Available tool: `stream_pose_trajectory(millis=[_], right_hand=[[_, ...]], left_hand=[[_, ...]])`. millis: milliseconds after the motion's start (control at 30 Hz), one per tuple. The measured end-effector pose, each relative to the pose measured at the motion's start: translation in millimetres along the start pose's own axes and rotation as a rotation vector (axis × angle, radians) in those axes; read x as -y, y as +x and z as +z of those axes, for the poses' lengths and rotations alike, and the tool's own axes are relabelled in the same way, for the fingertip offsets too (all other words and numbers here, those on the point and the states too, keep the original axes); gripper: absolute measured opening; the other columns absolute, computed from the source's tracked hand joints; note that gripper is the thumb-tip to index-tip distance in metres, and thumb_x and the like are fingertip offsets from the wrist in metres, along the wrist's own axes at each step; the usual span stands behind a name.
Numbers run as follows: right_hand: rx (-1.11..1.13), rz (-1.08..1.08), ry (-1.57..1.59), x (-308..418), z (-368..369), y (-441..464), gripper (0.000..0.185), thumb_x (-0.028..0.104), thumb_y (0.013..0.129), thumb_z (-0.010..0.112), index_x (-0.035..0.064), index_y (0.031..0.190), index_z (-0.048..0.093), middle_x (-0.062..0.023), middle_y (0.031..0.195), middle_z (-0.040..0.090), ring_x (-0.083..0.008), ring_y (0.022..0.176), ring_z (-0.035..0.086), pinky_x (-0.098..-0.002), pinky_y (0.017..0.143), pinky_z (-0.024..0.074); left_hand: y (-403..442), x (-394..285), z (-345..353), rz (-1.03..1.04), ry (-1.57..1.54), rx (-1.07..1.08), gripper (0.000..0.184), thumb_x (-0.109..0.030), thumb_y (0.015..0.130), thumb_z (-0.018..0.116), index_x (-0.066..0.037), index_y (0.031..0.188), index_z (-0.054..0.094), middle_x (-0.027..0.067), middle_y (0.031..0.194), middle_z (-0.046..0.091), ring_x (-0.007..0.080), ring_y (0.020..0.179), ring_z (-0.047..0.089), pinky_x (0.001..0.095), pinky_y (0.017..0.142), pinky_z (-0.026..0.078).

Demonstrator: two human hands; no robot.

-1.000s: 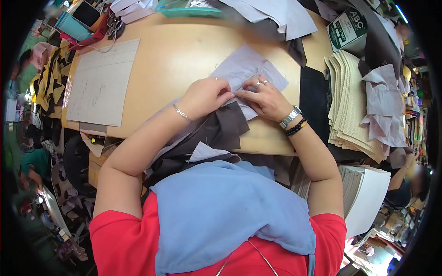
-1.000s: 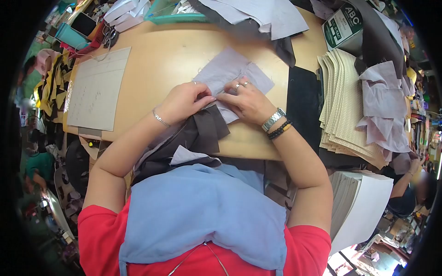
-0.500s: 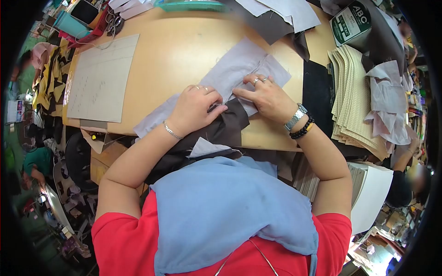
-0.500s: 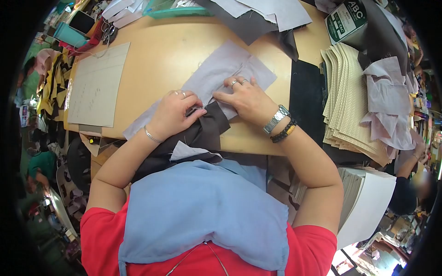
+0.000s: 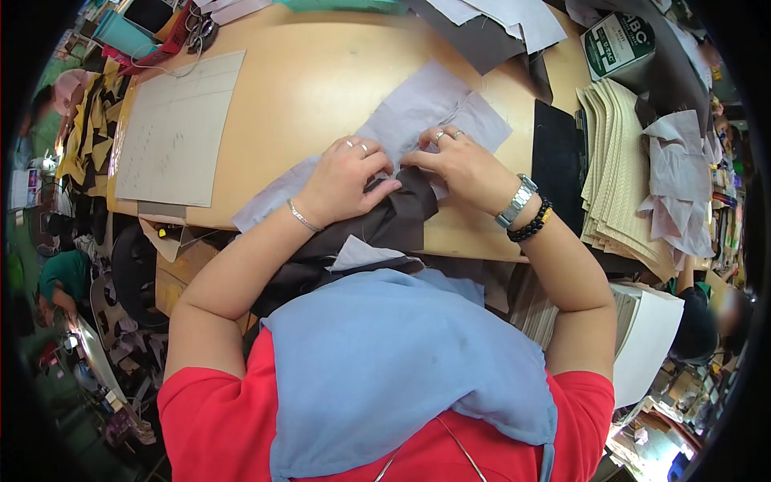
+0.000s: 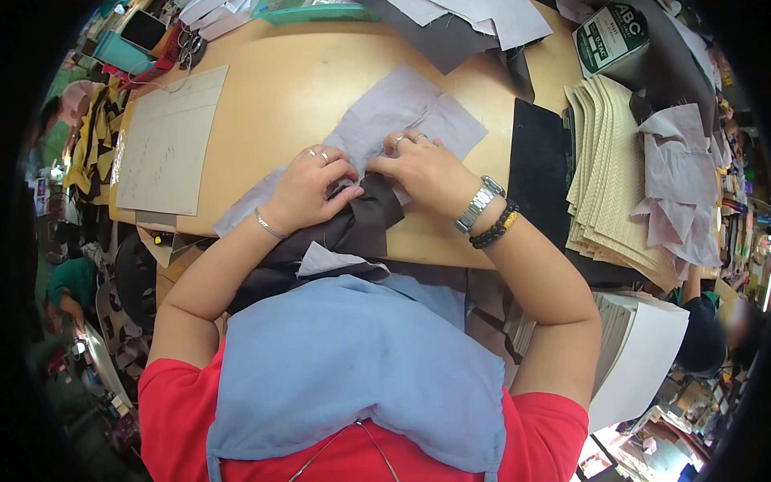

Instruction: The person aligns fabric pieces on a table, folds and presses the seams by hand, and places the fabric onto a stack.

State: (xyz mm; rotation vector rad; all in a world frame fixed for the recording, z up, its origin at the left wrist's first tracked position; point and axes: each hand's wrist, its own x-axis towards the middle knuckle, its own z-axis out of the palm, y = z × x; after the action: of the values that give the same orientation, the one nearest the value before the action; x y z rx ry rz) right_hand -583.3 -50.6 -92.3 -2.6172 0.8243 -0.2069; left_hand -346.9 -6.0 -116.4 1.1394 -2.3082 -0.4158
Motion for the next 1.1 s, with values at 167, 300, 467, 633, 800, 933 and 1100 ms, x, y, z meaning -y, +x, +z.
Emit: stream_pose_trajectory(millis=[167,300,467,633,800,933,1100], right_hand=[[-0.002,0.001,0.046,-1.5,3.3,-0.6,0.042,0.002,0.081,0.060,0.0187,0.120,0.062,-0.0153,0.121,0.056,-0.0362,0.113,0.053,-0.0414,0.095,0.0457],[0.010,0.043,0.053,2.1,0.2,-0.8,0.043,0.002,0.081,0.060,0.0178,0.121,0.062,-0.0162,0.123,0.055,-0.0367,0.112,0.054,-0.0415,0.095,0.0460],[-0.058,0.041,-0.057,9.1,12.1,-10.8,0.037,0.009,0.083,0.058,0.0187,0.119,0.061,-0.0117,0.124,0.055,-0.0304,0.117,0.054,-0.0544,0.090,0.0449],[-0.138,0.024,-0.136,7.5,24.3,-23.5,0.031,0.009,0.086,0.055,0.0139,0.116,0.060,-0.0102,0.129,0.053,-0.0280,0.127,0.049,-0.0593,0.095,0.0412],[-0.193,0.142,-0.062,10.2,30.0,-19.5,0.027,0.012,0.088,0.055,0.0144,0.115,0.058,-0.0053,0.124,0.058,-0.0268,0.123,0.053,-0.0615,0.100,0.0375],[-0.232,0.137,-0.141,11.3,29.0,-9.1,0.021,0.018,0.089,0.058,0.0143,0.109,0.061,-0.0023,0.111,0.063,-0.0246,0.112,0.059,-0.0620,0.101,0.0372],[-0.292,-0.032,-0.190,3.2,24.6,4.4,0.014,0.020,0.084,0.064,0.0134,0.096,0.065,-0.0005,0.098,0.064,-0.0208,0.098,0.062,-0.0539,0.100,0.0421]], left_hand=[[-0.6,2.7,-5.1,0.009,-0.034,0.035,0.026,-0.032,0.077,0.076,-0.009,0.085,0.066,0.0060,0.089,0.061,0.0260,0.088,0.058,0.0379,0.085,0.044],[3.3,3.7,-10.6,-0.032,-0.048,0.117,0.030,-0.033,0.077,0.075,-0.010,0.095,0.066,0.0081,0.096,0.061,0.0280,0.093,0.057,0.0382,0.086,0.044],[12.6,13.9,-9.7,0.114,-0.002,0.139,0.041,-0.038,0.080,0.071,-0.015,0.112,0.063,0.0085,0.103,0.059,0.0279,0.098,0.055,0.0455,0.097,0.038],[14.8,24.9,-9.3,0.188,0.053,0.222,0.040,-0.041,0.082,0.069,-0.019,0.115,0.064,0.0058,0.106,0.057,0.0267,0.100,0.055,0.0535,0.105,0.032],[11.1,28.2,-11.0,0.195,0.073,0.232,0.035,-0.043,0.084,0.066,-0.022,0.113,0.066,0.0036,0.105,0.056,0.0241,0.100,0.054,0.0540,0.106,0.031],[6.9,29.3,-10.8,0.212,0.090,0.207,0.036,-0.043,0.084,0.066,-0.021,0.113,0.066,0.0028,0.106,0.057,0.0230,0.101,0.054,0.0548,0.108,0.030],[6.2,32.9,-8.0,0.166,0.018,0.225,0.039,-0.042,0.083,0.068,-0.018,0.114,0.066,0.0030,0.112,0.057,0.0249,0.106,0.054,0.0571,0.110,0.025]])
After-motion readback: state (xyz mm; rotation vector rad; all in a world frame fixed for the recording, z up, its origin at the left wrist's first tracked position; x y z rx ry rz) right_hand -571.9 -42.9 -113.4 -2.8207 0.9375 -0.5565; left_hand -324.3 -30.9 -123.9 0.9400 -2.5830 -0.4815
